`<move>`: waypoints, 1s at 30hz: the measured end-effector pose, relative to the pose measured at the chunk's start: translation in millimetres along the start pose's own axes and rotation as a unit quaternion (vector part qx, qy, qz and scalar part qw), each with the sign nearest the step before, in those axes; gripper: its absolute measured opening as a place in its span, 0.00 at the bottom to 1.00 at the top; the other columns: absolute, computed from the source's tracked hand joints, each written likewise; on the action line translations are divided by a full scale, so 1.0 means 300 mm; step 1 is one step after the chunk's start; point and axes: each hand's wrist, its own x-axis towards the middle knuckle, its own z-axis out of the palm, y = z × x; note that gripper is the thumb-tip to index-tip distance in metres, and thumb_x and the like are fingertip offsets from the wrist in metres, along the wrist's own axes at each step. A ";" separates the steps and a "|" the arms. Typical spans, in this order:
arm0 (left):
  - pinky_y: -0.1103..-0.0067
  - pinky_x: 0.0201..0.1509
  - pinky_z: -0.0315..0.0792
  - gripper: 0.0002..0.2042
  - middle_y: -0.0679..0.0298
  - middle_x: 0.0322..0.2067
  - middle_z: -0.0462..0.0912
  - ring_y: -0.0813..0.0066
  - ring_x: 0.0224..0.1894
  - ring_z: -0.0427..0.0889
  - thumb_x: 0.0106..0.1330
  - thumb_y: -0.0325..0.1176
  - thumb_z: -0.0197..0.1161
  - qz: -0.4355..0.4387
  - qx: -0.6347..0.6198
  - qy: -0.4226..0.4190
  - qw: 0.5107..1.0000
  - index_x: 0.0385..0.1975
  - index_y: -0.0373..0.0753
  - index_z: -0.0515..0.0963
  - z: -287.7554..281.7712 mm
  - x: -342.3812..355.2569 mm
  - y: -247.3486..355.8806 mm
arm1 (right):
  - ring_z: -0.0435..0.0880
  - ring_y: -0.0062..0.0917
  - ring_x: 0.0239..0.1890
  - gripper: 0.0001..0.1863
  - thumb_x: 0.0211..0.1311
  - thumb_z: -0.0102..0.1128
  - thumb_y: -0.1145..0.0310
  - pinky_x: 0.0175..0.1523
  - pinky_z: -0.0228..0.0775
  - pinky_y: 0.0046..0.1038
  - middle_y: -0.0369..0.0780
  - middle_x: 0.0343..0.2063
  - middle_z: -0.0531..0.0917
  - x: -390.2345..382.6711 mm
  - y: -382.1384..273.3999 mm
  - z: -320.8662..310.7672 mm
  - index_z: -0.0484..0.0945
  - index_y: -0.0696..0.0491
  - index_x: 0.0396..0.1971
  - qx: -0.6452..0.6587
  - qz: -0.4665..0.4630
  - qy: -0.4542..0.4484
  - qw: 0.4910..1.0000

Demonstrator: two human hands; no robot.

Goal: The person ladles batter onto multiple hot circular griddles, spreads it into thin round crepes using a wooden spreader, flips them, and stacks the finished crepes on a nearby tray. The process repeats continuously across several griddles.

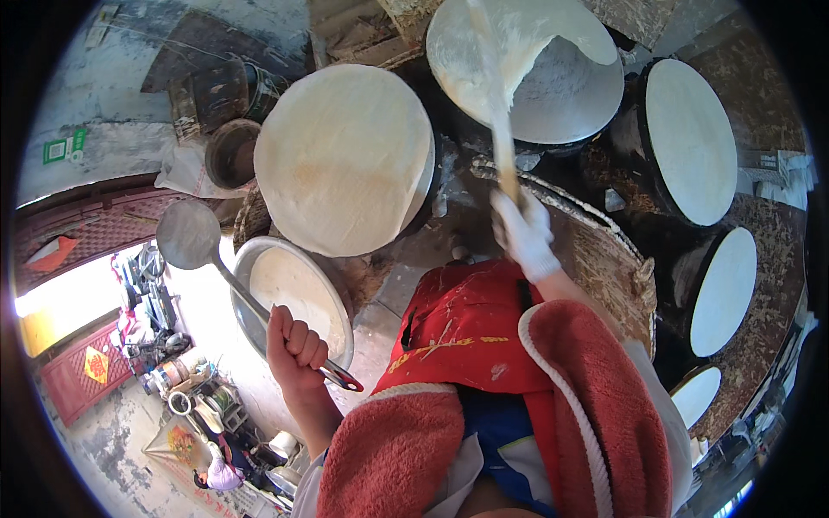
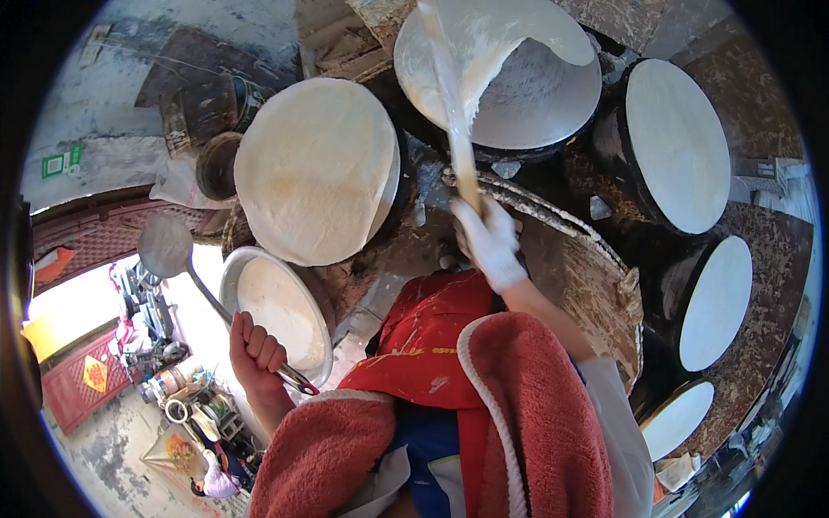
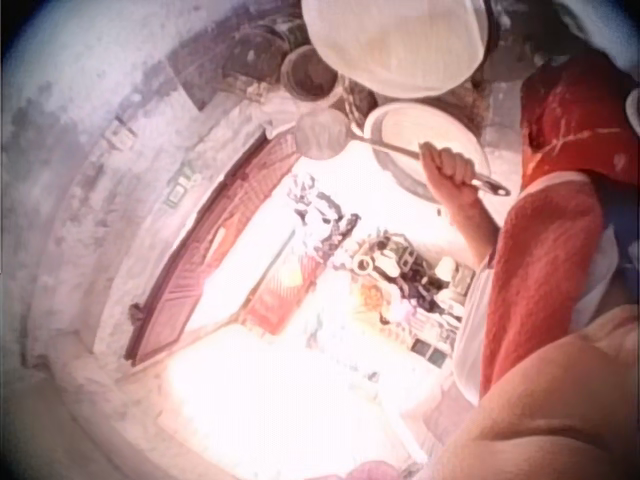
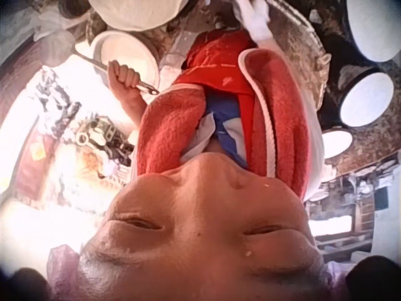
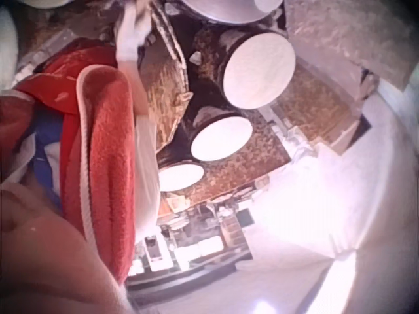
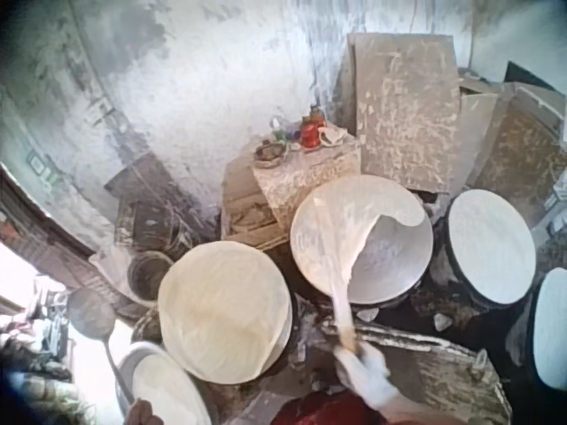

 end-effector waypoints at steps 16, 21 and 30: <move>0.83 0.09 0.44 0.17 0.77 0.09 0.49 0.86 0.08 0.44 0.78 0.41 0.38 -0.013 -0.061 -0.022 0.998 0.22 0.48 0.57 -0.213 -0.034 0.086 | 0.58 0.15 0.07 0.16 0.61 0.58 0.50 0.11 0.43 0.21 0.30 0.13 0.68 0.147 0.061 0.264 0.74 0.49 0.27 0.090 0.011 0.256 0.962; 0.83 0.10 0.44 0.17 0.77 0.09 0.49 0.86 0.08 0.44 0.78 0.41 0.38 -0.034 -0.069 -0.049 0.996 0.22 0.48 0.57 -0.215 -0.020 0.089 | 0.59 0.16 0.08 0.16 0.63 0.56 0.52 0.11 0.45 0.21 0.33 0.14 0.69 0.207 0.036 0.322 0.71 0.50 0.29 -0.047 0.018 0.250 0.967; 0.83 0.10 0.44 0.18 0.77 0.09 0.49 0.86 0.08 0.44 0.78 0.41 0.37 -0.051 -0.050 -0.082 0.994 0.21 0.47 0.57 -0.164 0.016 0.090 | 0.55 0.16 0.07 0.17 0.66 0.51 0.52 0.12 0.44 0.22 0.33 0.13 0.66 0.101 -0.173 0.137 0.76 0.52 0.29 0.121 0.000 0.329 0.937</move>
